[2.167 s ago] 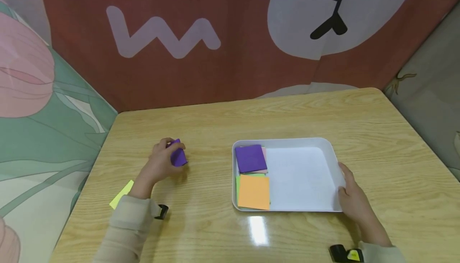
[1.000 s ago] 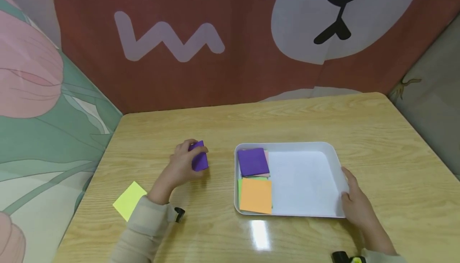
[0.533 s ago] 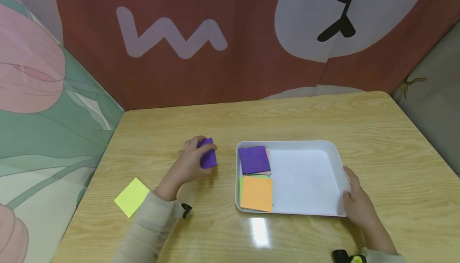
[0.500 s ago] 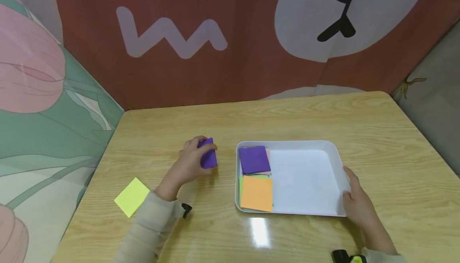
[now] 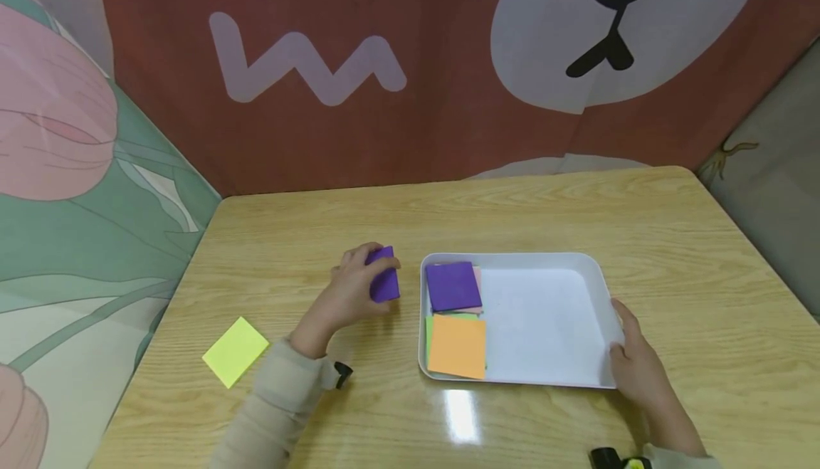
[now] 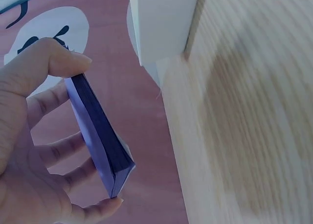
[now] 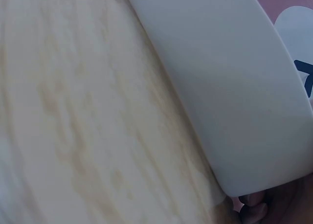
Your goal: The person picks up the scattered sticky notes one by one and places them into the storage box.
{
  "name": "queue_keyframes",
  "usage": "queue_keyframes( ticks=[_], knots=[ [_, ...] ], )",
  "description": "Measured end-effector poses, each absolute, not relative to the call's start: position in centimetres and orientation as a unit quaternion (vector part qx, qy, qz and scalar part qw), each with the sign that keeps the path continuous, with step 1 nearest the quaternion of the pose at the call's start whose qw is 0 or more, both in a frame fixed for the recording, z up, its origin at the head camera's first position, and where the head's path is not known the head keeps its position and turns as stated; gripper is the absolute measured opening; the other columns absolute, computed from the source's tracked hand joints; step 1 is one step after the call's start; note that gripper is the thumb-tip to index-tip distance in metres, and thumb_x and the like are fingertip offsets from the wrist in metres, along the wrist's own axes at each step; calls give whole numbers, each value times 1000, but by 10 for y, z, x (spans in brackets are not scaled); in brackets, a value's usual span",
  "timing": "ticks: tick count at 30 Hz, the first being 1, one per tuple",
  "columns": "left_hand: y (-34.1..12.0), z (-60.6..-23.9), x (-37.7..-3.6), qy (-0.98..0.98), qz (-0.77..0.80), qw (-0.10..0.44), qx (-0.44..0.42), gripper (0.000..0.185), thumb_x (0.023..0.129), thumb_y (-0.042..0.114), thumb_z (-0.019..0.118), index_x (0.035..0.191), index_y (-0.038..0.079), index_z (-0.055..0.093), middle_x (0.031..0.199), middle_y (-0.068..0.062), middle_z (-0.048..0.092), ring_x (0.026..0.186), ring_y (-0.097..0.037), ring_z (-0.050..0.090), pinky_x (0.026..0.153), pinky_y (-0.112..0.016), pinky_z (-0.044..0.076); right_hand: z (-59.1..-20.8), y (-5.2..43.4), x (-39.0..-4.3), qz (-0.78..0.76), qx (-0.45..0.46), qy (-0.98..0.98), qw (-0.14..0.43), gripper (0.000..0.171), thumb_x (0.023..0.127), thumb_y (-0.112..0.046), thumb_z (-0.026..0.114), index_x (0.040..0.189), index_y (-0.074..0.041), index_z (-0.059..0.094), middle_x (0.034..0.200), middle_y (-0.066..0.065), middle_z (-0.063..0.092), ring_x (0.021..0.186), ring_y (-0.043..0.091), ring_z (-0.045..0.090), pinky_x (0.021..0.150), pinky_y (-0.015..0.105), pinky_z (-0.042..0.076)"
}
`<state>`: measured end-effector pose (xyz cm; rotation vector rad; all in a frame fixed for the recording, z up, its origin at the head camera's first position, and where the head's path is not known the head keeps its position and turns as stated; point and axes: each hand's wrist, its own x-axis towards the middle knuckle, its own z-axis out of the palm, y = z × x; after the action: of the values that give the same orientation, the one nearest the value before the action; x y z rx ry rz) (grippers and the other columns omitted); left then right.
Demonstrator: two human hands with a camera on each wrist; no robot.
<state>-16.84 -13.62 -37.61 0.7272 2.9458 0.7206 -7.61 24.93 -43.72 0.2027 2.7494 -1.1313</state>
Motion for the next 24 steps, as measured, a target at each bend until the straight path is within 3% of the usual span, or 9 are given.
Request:
queue_keyframes(
  ticks=[24],
  knots=[
    [-99,-374,-172,927,247,25,282,53,63,22,75,113,18,56,129,-14,33,116,-34,25,82,-54,27,-438,250,-76,-388,65,916,71,57,87,0,24,137,-4,-4,123,43,20,108,56,24,82,62,23]
  ],
)
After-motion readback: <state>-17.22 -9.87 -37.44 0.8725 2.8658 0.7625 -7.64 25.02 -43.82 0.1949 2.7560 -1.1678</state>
